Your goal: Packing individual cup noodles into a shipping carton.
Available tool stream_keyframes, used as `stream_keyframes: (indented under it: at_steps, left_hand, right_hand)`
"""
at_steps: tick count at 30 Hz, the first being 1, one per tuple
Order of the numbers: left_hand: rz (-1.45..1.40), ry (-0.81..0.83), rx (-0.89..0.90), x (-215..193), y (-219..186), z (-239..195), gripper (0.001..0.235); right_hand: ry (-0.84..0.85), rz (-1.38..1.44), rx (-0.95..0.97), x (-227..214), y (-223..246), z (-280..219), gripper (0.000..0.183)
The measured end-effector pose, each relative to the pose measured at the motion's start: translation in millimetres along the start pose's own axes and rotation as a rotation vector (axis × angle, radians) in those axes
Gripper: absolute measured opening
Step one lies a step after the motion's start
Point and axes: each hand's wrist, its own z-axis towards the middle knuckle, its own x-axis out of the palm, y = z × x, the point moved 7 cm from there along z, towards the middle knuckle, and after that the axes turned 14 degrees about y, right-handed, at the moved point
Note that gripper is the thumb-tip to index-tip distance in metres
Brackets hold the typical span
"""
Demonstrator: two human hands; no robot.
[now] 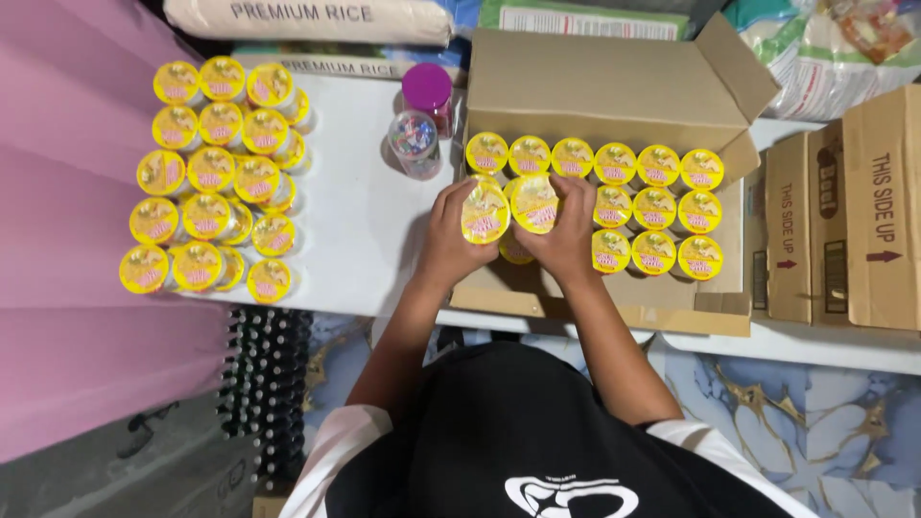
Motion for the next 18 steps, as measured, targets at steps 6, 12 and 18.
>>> stream_keyframes:
  at_steps: [6, 12, 18]
  left_hand:
    - [-0.021, 0.088, 0.055, 3, 1, 5, 0.082]
    - [-0.068, 0.151, 0.064, 6, 8, 4, 0.086]
    - [0.017, 0.309, -0.087, 27, 36, -1, 0.101]
  right_hand:
    - [-0.086, -0.026, 0.087, -4, -6, -11, 0.091]
    - [-0.114, -0.066, 0.074, 0, -10, -27, 0.100]
    - [-0.097, -0.033, 0.076, 5, -16, -31, 0.099]
